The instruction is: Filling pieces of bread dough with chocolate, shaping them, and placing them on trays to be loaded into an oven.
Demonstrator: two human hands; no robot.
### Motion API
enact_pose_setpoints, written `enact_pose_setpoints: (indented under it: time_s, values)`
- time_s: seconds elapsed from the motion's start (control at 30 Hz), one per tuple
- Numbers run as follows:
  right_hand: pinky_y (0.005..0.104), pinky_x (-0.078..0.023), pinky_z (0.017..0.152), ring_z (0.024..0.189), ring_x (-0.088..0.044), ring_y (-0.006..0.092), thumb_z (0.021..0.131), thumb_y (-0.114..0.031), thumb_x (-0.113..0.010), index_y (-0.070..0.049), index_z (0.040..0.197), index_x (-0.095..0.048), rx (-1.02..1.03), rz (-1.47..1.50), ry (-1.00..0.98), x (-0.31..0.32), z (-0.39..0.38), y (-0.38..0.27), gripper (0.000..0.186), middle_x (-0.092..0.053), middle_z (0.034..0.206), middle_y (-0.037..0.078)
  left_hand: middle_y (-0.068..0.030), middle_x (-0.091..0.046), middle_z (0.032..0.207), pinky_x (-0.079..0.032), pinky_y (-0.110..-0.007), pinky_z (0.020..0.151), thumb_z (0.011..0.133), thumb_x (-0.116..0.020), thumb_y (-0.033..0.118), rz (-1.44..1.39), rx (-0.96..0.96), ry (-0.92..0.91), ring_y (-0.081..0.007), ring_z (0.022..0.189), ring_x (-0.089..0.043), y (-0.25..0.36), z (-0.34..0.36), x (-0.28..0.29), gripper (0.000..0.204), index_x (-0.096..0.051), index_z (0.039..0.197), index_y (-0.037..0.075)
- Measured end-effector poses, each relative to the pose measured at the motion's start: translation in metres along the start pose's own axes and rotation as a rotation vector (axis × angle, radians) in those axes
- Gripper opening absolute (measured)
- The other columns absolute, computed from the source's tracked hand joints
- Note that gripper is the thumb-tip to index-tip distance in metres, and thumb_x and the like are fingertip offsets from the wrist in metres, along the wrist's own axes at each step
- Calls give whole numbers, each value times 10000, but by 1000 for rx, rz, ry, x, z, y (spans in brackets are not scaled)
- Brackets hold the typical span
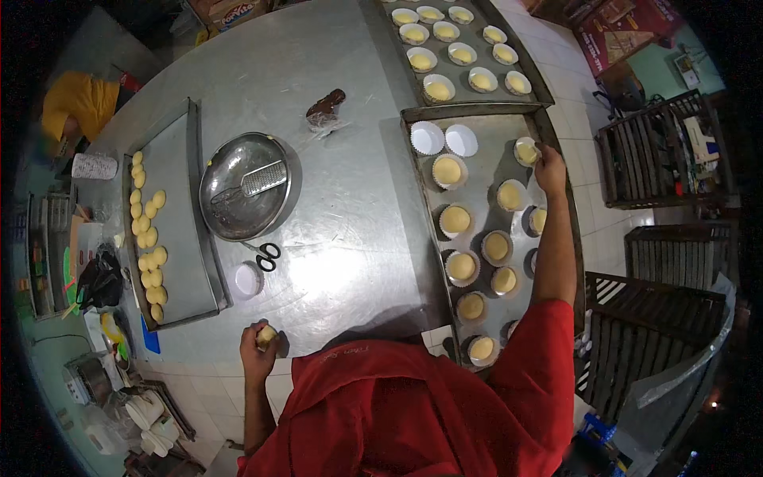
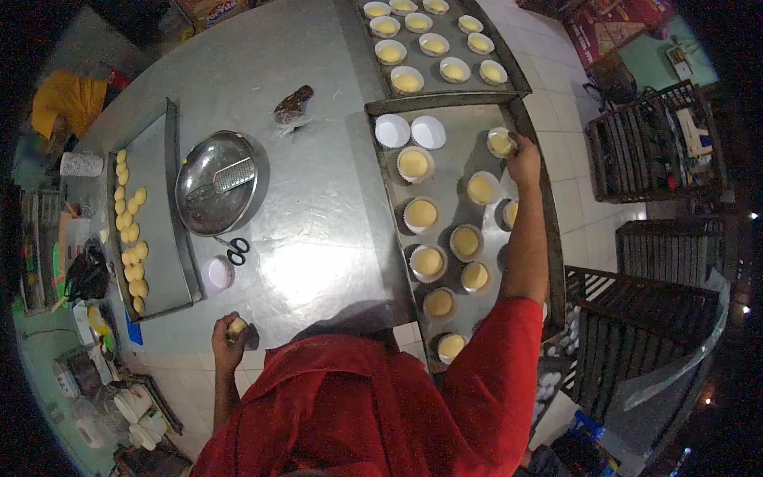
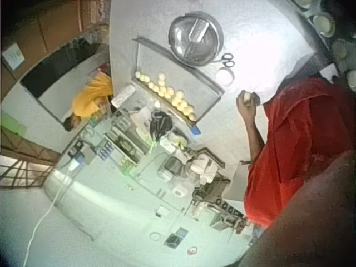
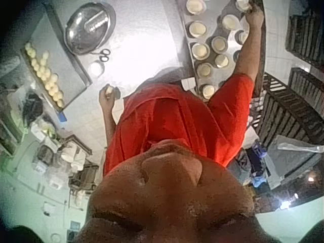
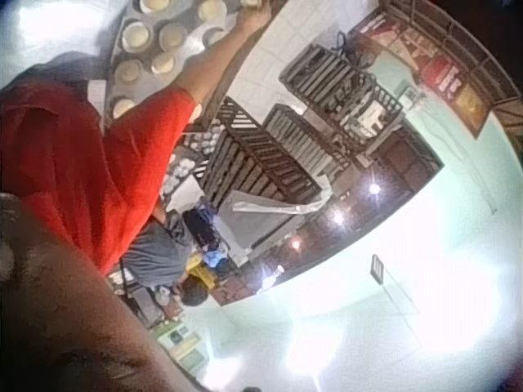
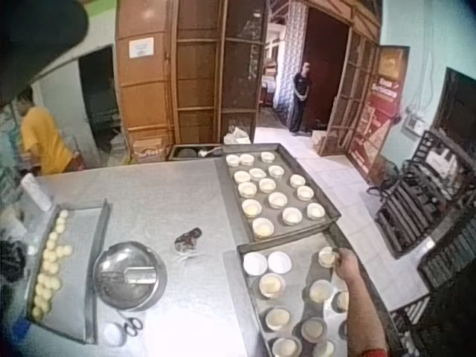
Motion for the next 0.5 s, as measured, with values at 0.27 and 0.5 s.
enact_pose_setpoints:
  time_s: [0.27, 0.5]
  values:
    - [563, -372, 875, 1177, -412, 328, 746, -95, -513, -240, 1194, -560, -16, -513, -85, -18, -19, -32, 473, -510, 1266, 1, -125, -580, 1022, -437, -353, 849, 770, -634, 55, 183, -96, 111, -264, 1004, -535, 12, -15, -3, 310, -568, 1071, 18]
    - [577, -382, 856, 1135, -429, 353, 709, -69, -554, -218, 1173, -568, 3, -395, -75, -11, -7, -29, 488, -519, 1226, 27, -138, -598, 993, -474, -381, 762, 688, -695, 58, -156, 258, 167, -306, 908, -562, 2, -22, -8, 408, -576, 1077, 24]
Point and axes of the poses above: each hand's wrist, its own z-axis towards the middle knuckle, its own x-axis out of the back of the hand, y = z × x, the point moved 1 cm from there along z, towards the middle knuckle
